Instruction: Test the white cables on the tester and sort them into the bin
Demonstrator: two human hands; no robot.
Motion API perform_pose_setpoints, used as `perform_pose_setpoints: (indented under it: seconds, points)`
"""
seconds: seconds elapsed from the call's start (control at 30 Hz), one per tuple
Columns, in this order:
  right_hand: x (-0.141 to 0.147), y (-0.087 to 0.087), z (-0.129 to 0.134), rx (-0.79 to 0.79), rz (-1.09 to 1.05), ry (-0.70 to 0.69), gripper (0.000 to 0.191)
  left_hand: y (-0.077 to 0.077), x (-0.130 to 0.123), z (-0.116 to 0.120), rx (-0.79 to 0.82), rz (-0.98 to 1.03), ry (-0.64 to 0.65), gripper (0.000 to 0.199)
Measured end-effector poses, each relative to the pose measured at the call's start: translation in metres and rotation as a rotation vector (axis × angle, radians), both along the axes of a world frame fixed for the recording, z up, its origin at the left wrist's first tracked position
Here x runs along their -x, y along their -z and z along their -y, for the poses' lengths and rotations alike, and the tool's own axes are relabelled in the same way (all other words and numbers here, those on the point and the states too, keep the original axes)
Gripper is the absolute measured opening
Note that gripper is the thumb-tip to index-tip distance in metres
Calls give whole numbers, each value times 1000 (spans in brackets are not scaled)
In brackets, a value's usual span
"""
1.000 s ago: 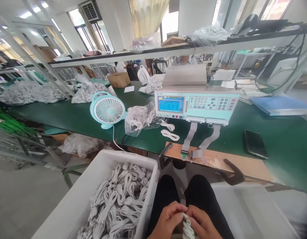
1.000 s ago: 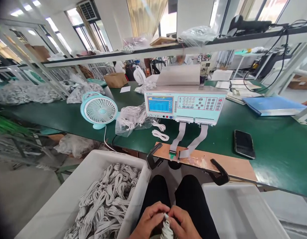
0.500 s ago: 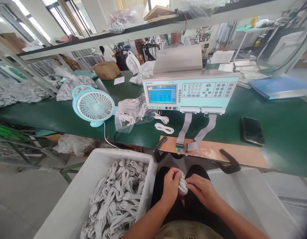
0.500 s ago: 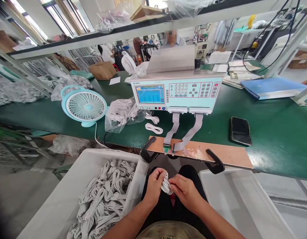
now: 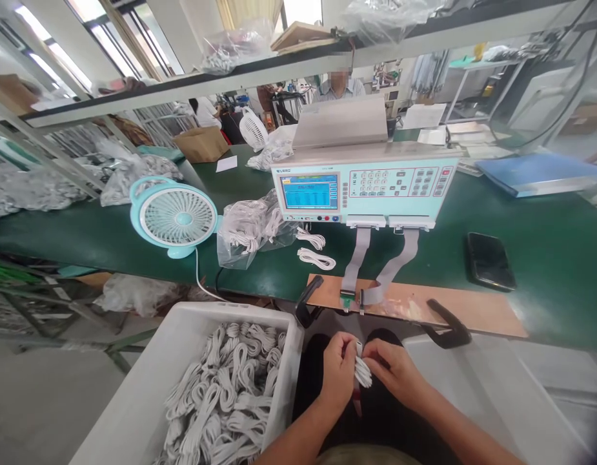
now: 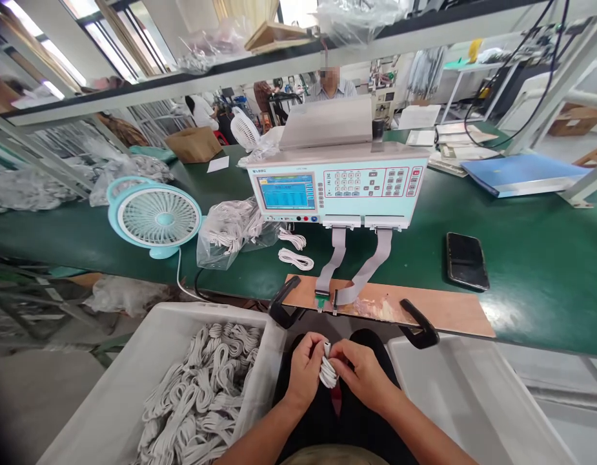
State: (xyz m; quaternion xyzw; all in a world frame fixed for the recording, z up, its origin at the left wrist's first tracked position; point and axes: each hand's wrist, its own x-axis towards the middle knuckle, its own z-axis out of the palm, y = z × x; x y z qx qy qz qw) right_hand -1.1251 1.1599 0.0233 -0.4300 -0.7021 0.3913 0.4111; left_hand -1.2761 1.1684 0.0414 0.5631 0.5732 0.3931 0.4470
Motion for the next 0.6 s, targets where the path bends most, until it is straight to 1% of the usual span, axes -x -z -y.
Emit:
perform_pose_setpoints:
  seconds: [0.1,0.17,0.27,0.33,0.4,0.47,0.5,0.53,0.6]
  points:
    - [0,-1,-7,-42,18,15,14,3,-1,-4,-36,-23,-16,21]
    - [1,-2,-11,-7,12,1,12,2,0,-6,-42,-11,-24,21]
    - [3,-3,-14,45,-23,-18,14,-3,3,-8,-74,16,-34,20]
    - [6,-3,-14,87,-89,0,17,-6,6,-8,-101,27,-16,18]
    - [10,-1,-13,190,-242,57,21,-4,8,-9,-107,29,9,15]
    - [14,3,-15,336,-447,136,25,1,8,-11,-60,49,30,12]
    - [16,5,-16,400,-536,175,27,4,8,-13,-6,72,45,11]
    - [18,7,-18,447,-595,204,30,7,8,-16,59,106,65,11]
    - [20,11,-22,490,-617,234,34,10,8,-21,183,197,126,17]
